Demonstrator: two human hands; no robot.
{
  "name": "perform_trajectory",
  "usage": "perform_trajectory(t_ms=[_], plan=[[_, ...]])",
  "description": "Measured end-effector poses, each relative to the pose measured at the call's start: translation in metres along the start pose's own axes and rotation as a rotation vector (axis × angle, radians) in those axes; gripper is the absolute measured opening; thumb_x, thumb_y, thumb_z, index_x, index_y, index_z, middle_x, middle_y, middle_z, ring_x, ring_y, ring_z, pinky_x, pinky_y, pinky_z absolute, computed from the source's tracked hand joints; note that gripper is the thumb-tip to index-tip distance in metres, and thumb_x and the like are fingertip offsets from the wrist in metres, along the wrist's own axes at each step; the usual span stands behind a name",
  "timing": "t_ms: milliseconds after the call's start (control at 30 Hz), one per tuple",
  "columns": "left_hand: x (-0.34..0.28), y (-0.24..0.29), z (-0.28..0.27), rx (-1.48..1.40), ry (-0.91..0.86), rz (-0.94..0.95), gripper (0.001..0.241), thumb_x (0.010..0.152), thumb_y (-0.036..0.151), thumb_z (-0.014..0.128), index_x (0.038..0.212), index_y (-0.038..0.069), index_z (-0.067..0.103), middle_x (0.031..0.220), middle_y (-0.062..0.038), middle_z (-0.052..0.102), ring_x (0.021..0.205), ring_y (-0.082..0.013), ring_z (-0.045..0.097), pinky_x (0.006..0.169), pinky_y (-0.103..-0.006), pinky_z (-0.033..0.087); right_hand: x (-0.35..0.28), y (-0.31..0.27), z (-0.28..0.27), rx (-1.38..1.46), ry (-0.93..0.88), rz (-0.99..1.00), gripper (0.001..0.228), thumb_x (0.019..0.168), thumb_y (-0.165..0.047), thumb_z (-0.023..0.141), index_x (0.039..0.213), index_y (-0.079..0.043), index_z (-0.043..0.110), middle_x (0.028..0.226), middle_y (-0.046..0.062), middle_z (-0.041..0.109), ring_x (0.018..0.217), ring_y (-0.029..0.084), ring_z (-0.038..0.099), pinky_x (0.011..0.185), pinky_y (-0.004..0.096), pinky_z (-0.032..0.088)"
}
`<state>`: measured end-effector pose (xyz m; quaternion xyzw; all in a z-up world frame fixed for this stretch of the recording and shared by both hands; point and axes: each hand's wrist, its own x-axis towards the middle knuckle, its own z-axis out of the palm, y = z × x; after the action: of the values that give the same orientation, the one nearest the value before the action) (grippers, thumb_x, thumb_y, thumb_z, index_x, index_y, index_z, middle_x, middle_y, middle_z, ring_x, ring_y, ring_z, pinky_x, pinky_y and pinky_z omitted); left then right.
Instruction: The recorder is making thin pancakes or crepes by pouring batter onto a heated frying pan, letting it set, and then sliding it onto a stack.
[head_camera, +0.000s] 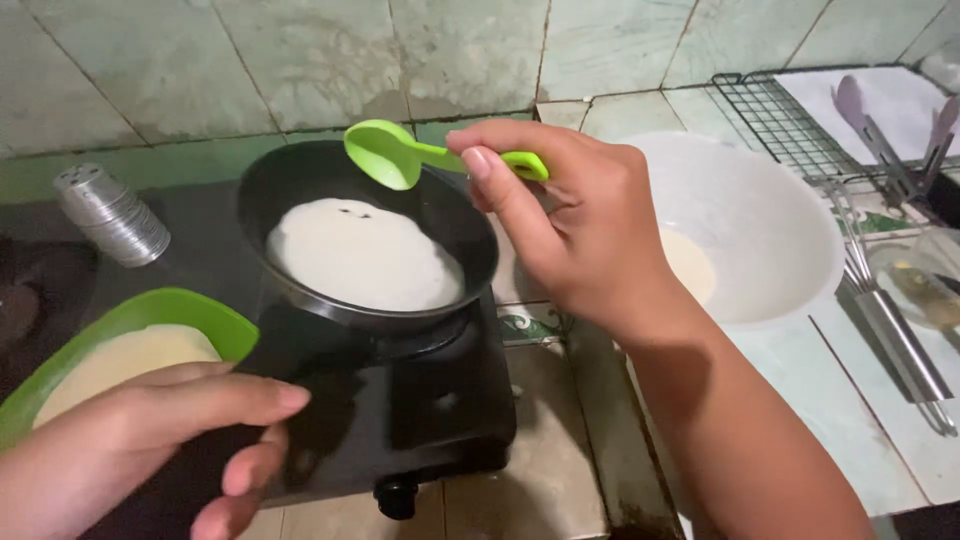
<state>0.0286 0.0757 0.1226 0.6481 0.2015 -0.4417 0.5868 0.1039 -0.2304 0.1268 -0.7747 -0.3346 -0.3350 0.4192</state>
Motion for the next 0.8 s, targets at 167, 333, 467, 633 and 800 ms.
perform_trajectory(t_ms=[167,333,467,633,800], plan=[[0.004,0.005,-0.018,0.123,-0.028,0.053,0.052,0.098,0.035,0.055,0.063,-0.004,0.06,0.049,-0.014,0.052,0.049,-0.028,0.063,0.053,-0.0374,0.051,-0.005,0.012,0.002,0.128,-0.012,0.085,0.015,0.108,-0.013,0.066,0.119,-0.005,0.074,0.089,0.007,0.078,0.078,0.01,0.074,0.071,0.024,0.059],[0.002,0.008,-0.012,-0.098,-0.017,-0.075,0.048,0.096,0.033,0.056,0.064,-0.003,0.058,0.05,-0.012,0.046,0.046,-0.0269,0.054,0.047,-0.039,0.042,-0.004,0.021,0.005,0.16,-0.018,0.056,0.016,0.11,-0.013,0.065,0.121,-0.004,0.073,0.099,0.01,0.078,0.084,0.011,0.076,0.076,0.025,0.06],[0.002,0.012,-0.009,0.04,0.101,-0.119,0.05,0.092,0.035,0.058,0.062,-0.005,0.059,0.051,-0.013,0.046,0.046,-0.0246,0.05,0.048,-0.0373,0.039,-0.005,0.026,0.006,0.211,-0.04,0.043,0.016,0.112,-0.014,0.065,0.123,-0.005,0.073,0.106,0.01,0.079,0.091,0.012,0.078,0.082,0.026,0.062],[0.007,-0.001,-0.021,0.073,0.072,-0.058,0.053,0.095,0.035,0.06,0.063,-0.007,0.061,0.055,-0.014,0.05,0.054,-0.027,0.057,0.054,-0.0388,0.044,-0.005,0.026,0.003,0.197,-0.024,0.068,0.017,0.109,-0.015,0.065,0.12,-0.005,0.073,0.103,0.011,0.079,0.086,0.013,0.075,0.078,0.027,0.06],[0.008,-0.018,-0.027,0.109,0.24,0.072,0.039,0.095,0.023,0.06,0.073,-0.009,0.06,0.06,-0.017,0.051,0.06,-0.0289,0.057,0.061,-0.0428,0.048,-0.006,0.026,0.0,0.239,-0.014,0.047,0.017,0.112,-0.015,0.065,0.123,-0.005,0.072,0.106,0.01,0.08,0.092,0.012,0.077,0.083,0.026,0.062]])
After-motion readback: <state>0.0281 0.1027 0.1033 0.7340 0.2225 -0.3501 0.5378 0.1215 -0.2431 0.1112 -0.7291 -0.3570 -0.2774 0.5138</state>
